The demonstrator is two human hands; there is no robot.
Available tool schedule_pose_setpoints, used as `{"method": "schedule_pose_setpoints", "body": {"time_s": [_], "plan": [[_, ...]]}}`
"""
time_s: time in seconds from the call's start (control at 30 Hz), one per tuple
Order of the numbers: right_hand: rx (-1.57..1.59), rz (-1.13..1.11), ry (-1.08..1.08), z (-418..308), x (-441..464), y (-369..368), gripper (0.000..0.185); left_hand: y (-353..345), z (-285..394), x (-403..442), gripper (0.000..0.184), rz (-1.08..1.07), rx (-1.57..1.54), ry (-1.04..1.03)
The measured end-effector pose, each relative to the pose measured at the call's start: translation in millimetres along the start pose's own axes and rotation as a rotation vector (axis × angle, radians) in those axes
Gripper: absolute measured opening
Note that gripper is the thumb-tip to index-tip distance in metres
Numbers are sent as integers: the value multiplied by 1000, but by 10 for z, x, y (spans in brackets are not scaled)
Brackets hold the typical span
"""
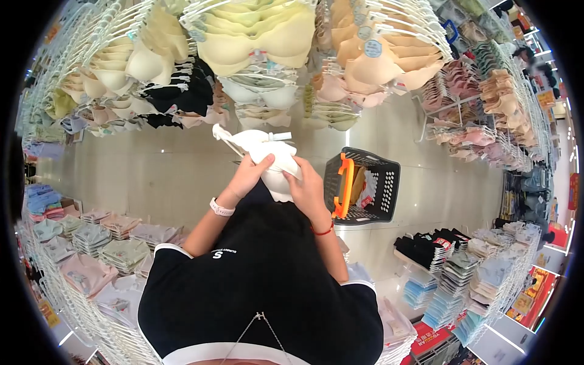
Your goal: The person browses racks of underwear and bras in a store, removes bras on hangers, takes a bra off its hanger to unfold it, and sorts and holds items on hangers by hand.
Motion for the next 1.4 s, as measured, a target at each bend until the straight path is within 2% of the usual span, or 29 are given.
{"method": "schedule_pose_setpoints", "body": {"time_s": [0.03,0.1,0.2,0.23,0.33,0.37,0.47,0.6,0.67,0.77,0.87,0.9,1.03,1.13,1.17,1.3,1.4], "plan": [[-6,-9,-17,57,17,71,26,-65,-53,15,33,4,16,-69],[-27,-17,-23,167,41,170,18,-149,-106,34,33,20,3,-9],[-31,-88,-43,272,53,245,17,-188,-257,33,35,43,-25,70],[7,-137,-90,327,36,251,25,-206,-287,22,34,62,-53,87],[51,-90,-34,255,8,279,37,-260,-338,-13,34,140,-175,162],[79,-129,-15,268,0,305,48,-288,-338,-24,34,156,-198,154],[83,-46,2,316,-48,385,41,-373,-314,-16,34,97,-168,137],[101,-73,-113,626,-192,420,33,-420,-396,-11,35,-28,-152,118],[82,-104,-103,577,-156,461,30,-437,-356,-38,35,15,-178,135],[87,-145,-56,469,-93,429,42,-368,-310,-44,35,65,-222,164],[212,-127,-34,356,-41,334,63,-239,-279,-32,36,39,-206,184],[196,-231,-89,352,-21,321,82,-212,-240,-41,36,25,-188,195],[203,-239,-66,247,9,157,85,-95,-140,-64,40,13,-165,166],[207,-193,-65,110,22,-51,80,59,-115,-61,45,-6,-215,187],[256,-78,-127,49,3,-132,63,118,-94,-79,48,-22,-238,209],[131,14,-229,-32,53,-322,33,373,93,-65,49,-177,-258,257],[52,14,-236,-54,60,-476,20,546,158,-9,46,-291,30,143]]}}
Point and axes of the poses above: each hand's wrist, its own x-axis towards the middle knuckle, its own y-axis out of the back of the hand, z = x × y, the point moved 2 cm from there along x, towards the middle knuckle, and after that the axes turned 12 degrees about z, right-handed, at the moved point
